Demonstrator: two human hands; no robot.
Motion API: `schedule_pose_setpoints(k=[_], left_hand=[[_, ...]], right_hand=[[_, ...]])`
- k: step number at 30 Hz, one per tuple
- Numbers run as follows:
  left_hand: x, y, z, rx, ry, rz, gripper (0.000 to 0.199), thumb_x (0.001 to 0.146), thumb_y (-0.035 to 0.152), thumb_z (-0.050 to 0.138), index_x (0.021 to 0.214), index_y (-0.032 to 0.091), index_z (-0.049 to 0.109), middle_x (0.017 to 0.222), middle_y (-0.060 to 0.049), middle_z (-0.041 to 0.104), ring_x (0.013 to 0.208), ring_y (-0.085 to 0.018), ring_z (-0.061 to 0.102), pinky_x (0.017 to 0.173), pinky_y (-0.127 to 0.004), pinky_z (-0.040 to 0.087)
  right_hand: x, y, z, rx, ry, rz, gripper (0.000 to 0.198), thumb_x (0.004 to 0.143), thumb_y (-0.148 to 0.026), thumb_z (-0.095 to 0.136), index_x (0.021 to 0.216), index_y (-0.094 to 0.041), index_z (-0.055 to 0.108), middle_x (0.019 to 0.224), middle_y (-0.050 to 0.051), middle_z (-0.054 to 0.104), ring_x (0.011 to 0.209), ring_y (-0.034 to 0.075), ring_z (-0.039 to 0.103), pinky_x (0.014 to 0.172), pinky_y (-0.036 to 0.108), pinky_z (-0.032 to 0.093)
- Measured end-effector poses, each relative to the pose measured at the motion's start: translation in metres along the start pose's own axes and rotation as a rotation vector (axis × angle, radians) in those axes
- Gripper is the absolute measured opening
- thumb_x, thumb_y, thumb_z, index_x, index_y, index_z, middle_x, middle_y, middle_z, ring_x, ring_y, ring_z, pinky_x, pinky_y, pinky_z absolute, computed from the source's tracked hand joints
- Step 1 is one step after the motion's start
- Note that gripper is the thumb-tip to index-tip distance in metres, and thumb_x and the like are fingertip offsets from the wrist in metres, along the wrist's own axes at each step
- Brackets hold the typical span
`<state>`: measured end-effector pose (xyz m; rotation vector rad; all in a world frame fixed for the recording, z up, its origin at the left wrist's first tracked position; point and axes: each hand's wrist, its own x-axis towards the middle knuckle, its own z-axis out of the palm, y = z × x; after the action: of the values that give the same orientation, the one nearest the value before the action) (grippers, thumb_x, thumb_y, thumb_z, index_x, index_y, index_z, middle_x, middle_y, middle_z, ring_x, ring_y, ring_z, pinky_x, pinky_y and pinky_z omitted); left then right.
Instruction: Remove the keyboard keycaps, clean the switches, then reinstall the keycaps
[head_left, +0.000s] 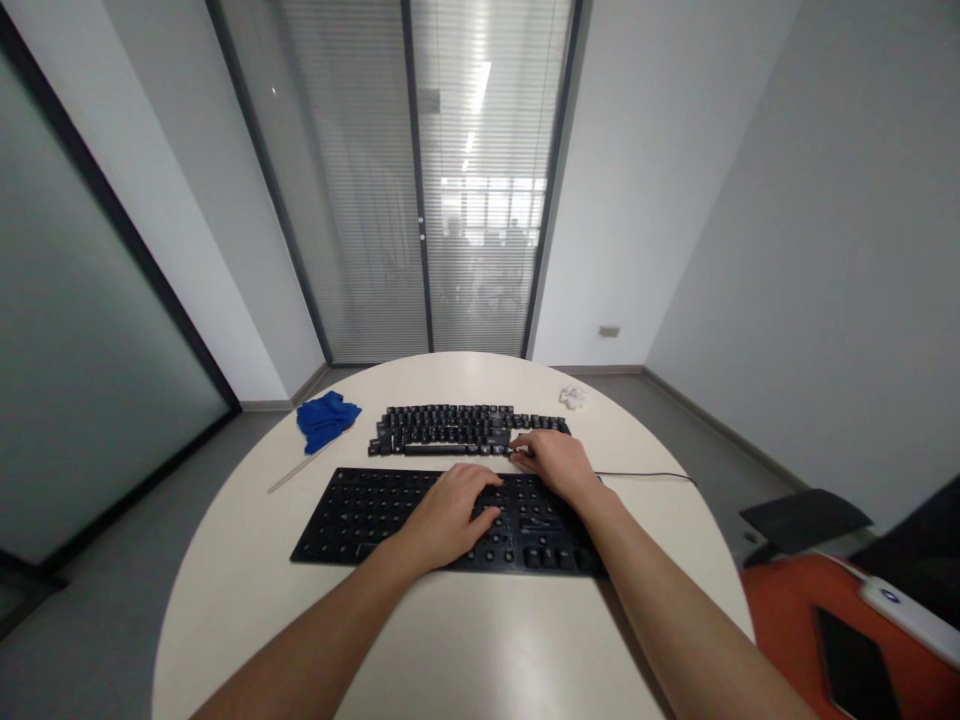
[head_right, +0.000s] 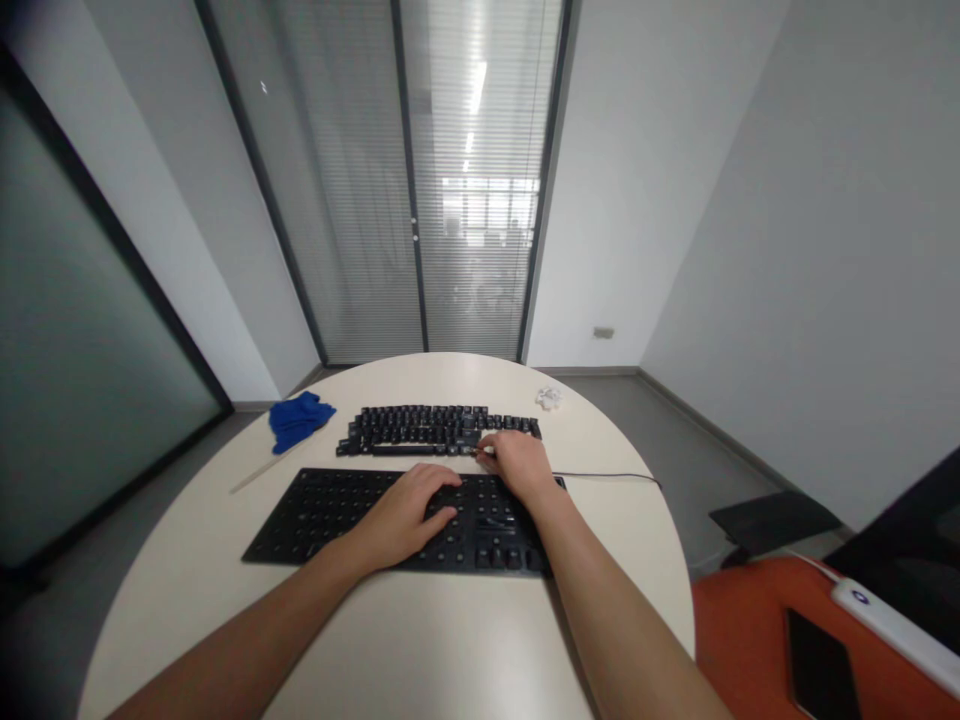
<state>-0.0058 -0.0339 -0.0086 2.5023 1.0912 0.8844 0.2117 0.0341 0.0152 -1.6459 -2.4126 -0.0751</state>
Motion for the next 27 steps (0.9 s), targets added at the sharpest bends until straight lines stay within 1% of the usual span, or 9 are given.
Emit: schedule_pose_setpoints(k=[8,16,24,27], left_hand=[[-0.0002,-0.0009,0.0004,-0.004,0.005,0.004,0.031,0.089,0.017,0.065,0.118,0.022,0.056,0.120,-0.007,0.064,0.114,-0.024,0.055,0.103,-0.043,0.045],[-0.0006,-0.0010,-0.0004,-0.012,0.004,0.012,0.030,0.089,0.017,0.063,0.118,0.022,0.056,0.121,-0.008,0.063,0.115,-0.025,0.055,0.102,-0.044,0.045],[-0.0003,-0.0002,-0.0012,-0.013,0.003,0.005,0.030,0.089,0.016,0.063,0.118,0.022,0.056,0.120,-0.007,0.064,0.114,-0.025,0.055,0.102,-0.044,0.045],[-0.0002,-0.0004,-0.0014,-0.008,0.001,0.003,0.031,0.089,0.015,0.063,0.118,0.022,0.056,0.120,-0.007,0.064,0.114,-0.024,0.055,0.103,-0.043,0.045]], right_hand=[[0.0010,-0.0002,0.0011,-0.007,-0.009,0.002,0.024,0.095,-0.039,0.057,0.110,-0.032,0.074,0.104,0.005,0.077,0.099,0.024,0.071,0.081,0.029,0.050],[0.0000,-0.0007,0.0004,0.002,-0.002,0.003,0.024,0.093,-0.034,0.060,0.113,-0.029,0.073,0.109,0.006,0.076,0.103,0.024,0.070,0.083,0.028,0.050],[0.0002,-0.0041,-0.0004,0.006,-0.010,0.035,0.026,0.093,-0.034,0.061,0.114,-0.027,0.073,0.110,0.007,0.076,0.105,0.024,0.069,0.088,0.029,0.050],[0.0002,-0.0047,0.0004,0.005,-0.006,0.032,0.025,0.094,-0.035,0.059,0.113,-0.027,0.073,0.109,0.008,0.076,0.105,0.024,0.069,0.088,0.030,0.050]])
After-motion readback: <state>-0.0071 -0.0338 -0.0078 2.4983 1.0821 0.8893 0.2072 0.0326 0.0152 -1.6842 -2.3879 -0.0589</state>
